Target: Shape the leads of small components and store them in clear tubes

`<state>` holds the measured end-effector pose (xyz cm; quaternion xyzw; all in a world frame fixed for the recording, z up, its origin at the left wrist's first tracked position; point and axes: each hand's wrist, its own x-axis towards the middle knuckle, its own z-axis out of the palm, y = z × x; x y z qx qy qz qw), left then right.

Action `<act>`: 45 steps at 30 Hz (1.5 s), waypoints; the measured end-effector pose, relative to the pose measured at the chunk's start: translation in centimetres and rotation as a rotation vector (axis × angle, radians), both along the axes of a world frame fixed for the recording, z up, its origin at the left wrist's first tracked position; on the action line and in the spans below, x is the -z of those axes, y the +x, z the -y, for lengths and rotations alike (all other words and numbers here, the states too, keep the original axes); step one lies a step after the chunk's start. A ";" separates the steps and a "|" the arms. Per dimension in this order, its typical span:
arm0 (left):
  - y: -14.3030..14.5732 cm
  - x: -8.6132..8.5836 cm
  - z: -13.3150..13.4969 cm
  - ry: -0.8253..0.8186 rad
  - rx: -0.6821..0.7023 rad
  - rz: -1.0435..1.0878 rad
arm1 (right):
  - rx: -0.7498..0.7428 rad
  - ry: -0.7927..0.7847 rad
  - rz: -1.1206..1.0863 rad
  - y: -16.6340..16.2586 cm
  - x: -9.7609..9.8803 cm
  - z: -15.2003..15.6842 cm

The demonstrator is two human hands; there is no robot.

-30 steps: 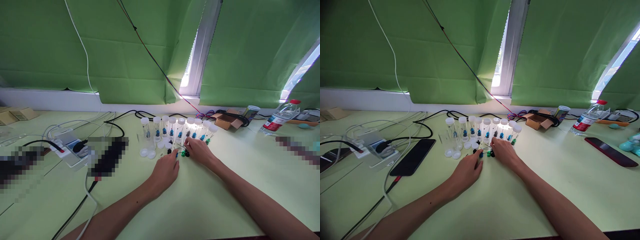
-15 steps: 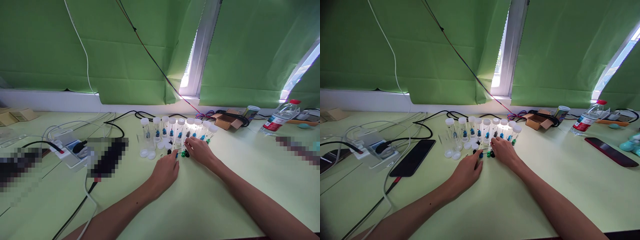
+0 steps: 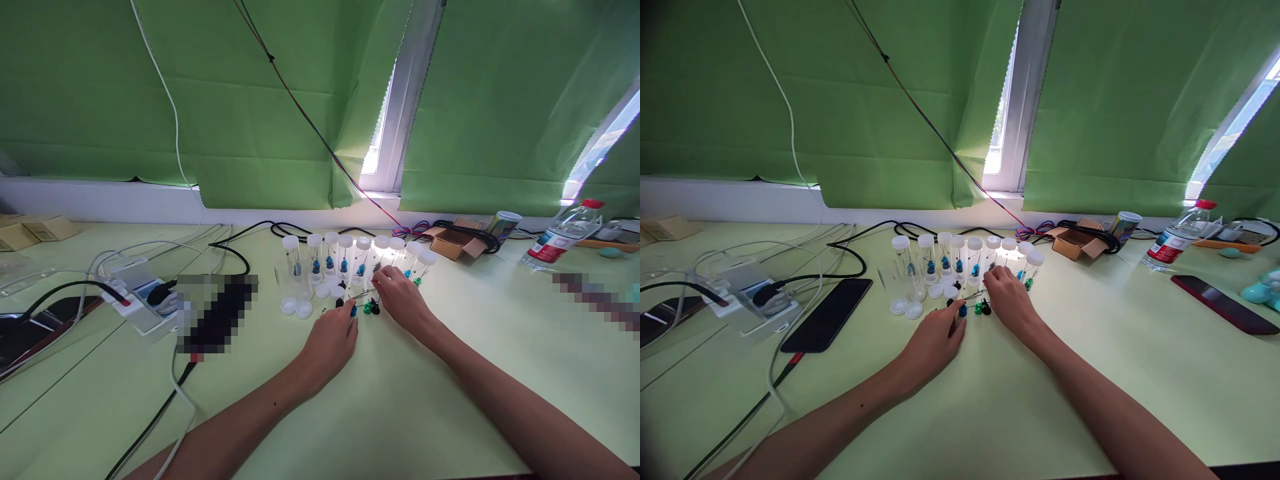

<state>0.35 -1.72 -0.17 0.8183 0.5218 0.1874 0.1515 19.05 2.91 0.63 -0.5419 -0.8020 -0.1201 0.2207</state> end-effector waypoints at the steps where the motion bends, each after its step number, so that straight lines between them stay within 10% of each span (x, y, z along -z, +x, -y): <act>1: 0.0 0.0 0.0 0.001 0.001 0.006 | 0.011 -0.012 0.007 0.0 0.0 0.0; 26: -0.4 0.8 -0.6 -0.027 -0.022 0.164 | -0.301 0.279 -0.458 -0.4 0.6 0.5; 45: -0.3 0.9 -0.5 0.029 0.009 0.133 | -0.481 0.207 -0.424 -1.8 1.1 1.8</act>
